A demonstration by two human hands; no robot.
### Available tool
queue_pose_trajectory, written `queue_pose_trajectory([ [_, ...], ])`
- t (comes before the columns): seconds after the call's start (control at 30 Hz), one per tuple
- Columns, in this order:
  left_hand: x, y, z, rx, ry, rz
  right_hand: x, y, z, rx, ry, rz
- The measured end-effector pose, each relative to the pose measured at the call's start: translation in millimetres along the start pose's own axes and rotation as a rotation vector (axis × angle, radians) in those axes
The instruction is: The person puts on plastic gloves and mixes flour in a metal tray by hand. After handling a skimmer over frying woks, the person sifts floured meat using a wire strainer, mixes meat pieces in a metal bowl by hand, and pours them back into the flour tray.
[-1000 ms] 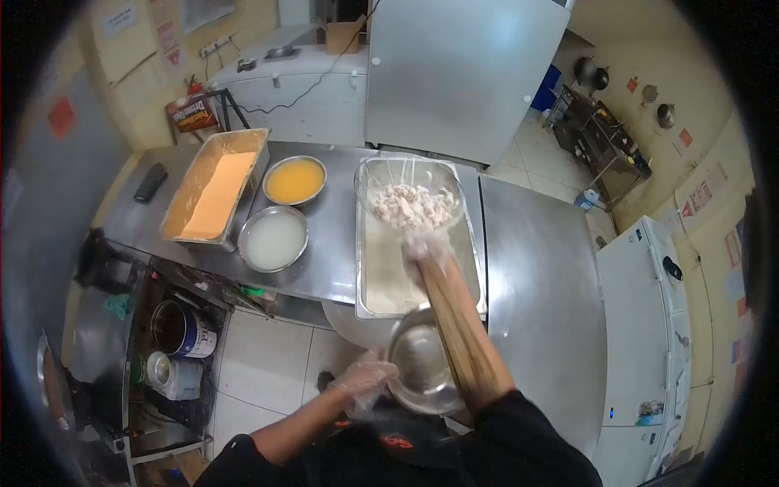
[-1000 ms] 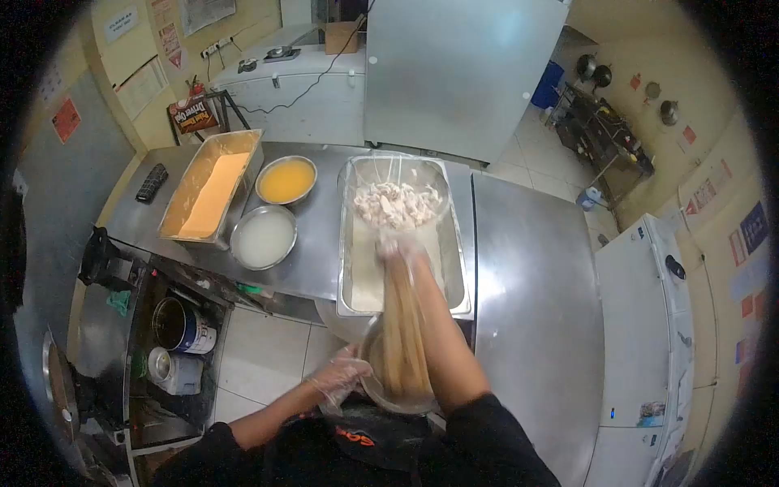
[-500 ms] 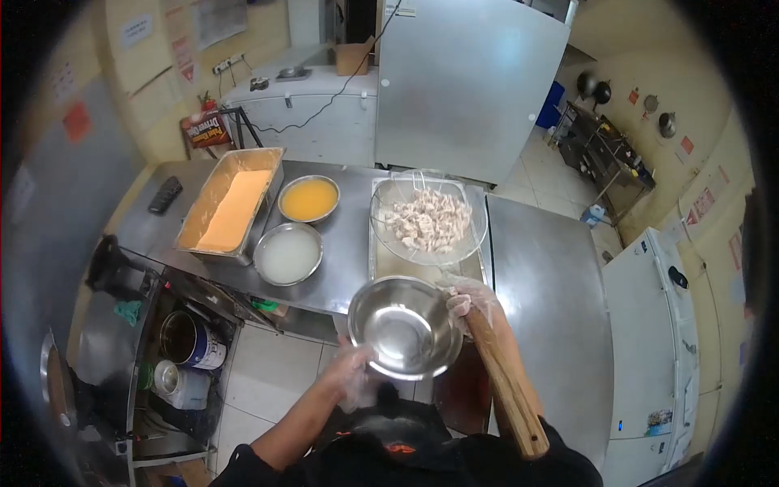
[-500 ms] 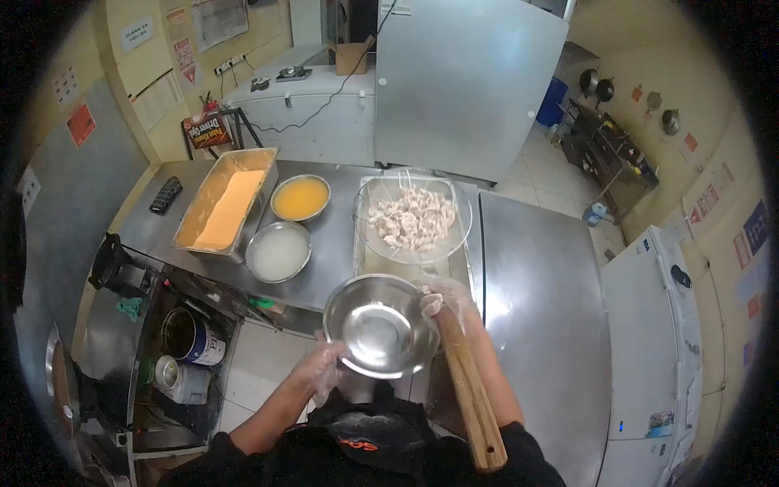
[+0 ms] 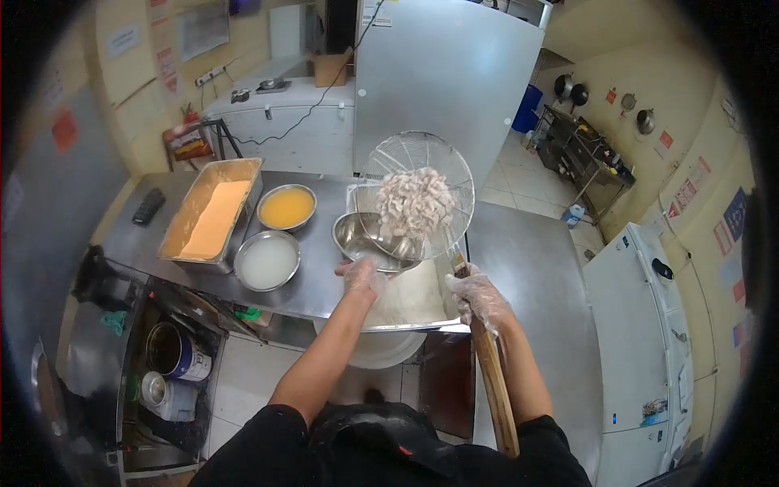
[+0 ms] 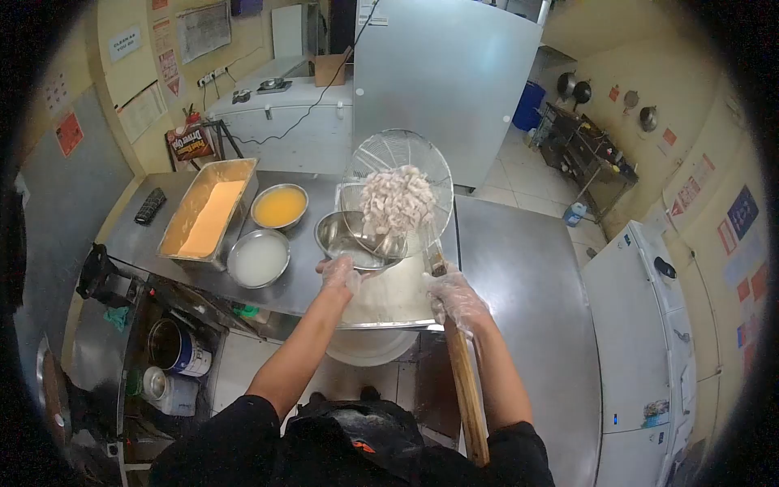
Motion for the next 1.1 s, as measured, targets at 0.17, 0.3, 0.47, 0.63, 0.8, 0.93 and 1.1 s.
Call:
queue_pose_trajectory([
  [0.17, -20.8, 10.7, 23.4, -0.017, 0.063, 0.112, 18.8, -9.3, 1.7, 0.019, 0.011, -0.085],
  [0.3, -14.9, 22.9, 1.6, -0.021, -0.003, 0.129, 24.3, -13.3, -0.5, 0.01, -0.014, -0.1],
  [0.47, -35.6, 31.3, 23.5, 0.035, 0.009, 0.045, 44.2, -20.6, 13.2, 0.074, -0.005, -0.303],
  [0.63, -32.8, 44.2, 18.6, 0.062, -0.04, 0.118, 58.0, -17.8, 18.4, 0.127, -0.286, -0.491],
  [0.8, -14.8, 33.8, 20.8, 0.038, 0.014, 0.117, 61.6, -15.7, 1.0, 0.222, -0.384, -0.778],
  [0.93, -15.7, 2.2, 37.2, -0.068, 0.037, 0.085, 84.8, -18.5, 13.2, 0.392, -0.77, -0.66],
  [1.1, -13.1, -9.8, 26.8, -0.106, -0.024, 0.09, 66.4, -25.5, 7.2, 0.313, -0.485, -0.406],
])
Point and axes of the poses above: each hand's wrist, its own z-axis towards the middle knuckle, its own y-axis out of the palm, x = y × z, the point moved 2 cm from there along z, towards the middle knuckle, and after that the axes turned 1 degree about -z, right-handed, at the moved point
